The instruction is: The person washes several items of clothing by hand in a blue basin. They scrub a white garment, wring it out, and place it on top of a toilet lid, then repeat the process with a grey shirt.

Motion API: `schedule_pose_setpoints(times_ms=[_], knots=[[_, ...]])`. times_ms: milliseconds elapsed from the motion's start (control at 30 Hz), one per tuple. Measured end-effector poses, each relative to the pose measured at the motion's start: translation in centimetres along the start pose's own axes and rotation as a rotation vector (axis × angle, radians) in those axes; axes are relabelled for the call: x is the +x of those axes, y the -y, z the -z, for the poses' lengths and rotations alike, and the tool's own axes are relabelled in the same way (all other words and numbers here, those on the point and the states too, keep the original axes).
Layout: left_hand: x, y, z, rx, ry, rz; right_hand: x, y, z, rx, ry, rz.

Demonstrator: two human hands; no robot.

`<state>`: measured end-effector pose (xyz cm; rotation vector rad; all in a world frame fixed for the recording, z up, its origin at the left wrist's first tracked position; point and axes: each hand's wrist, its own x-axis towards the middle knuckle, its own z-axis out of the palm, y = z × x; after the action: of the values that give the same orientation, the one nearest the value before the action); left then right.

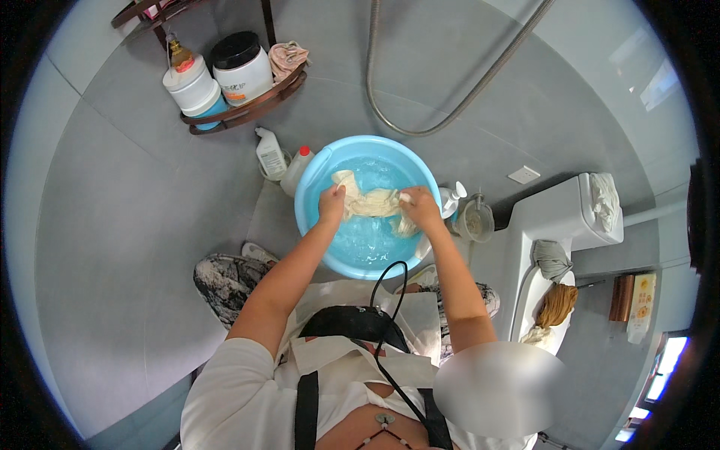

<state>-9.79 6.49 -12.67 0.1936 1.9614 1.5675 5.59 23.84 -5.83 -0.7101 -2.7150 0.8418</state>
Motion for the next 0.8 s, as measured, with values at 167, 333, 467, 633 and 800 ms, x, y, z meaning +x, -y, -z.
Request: schedule_pose_setpoints(times_ms=[167,333,467,633,800], knots=[[0.1,1.2,-1.6,0.419,-0.23,-0.269,0.7,1.7,-3.1,-0.497,0.18,-0.047],[-1.0,1.3,-1.7,0.751,-0.033,-0.176,-0.6,2.5,-6.0,-0.595,0.352,-0.08],[-1.3,-1.2,-0.7,0.892,0.087,-0.028,-0.4,0.7,-7.1,-0.593,0.423,-0.172],[-2.3,-3.4,1.7,0.667,0.019,-0.161,-0.5,1.7,-2.5,-0.171,0.271,-0.217],[-1.7,-4.4,3.2,0.061,0.024,-0.476,-0.6,0.4,0.1,0.364,0.047,-0.203]])
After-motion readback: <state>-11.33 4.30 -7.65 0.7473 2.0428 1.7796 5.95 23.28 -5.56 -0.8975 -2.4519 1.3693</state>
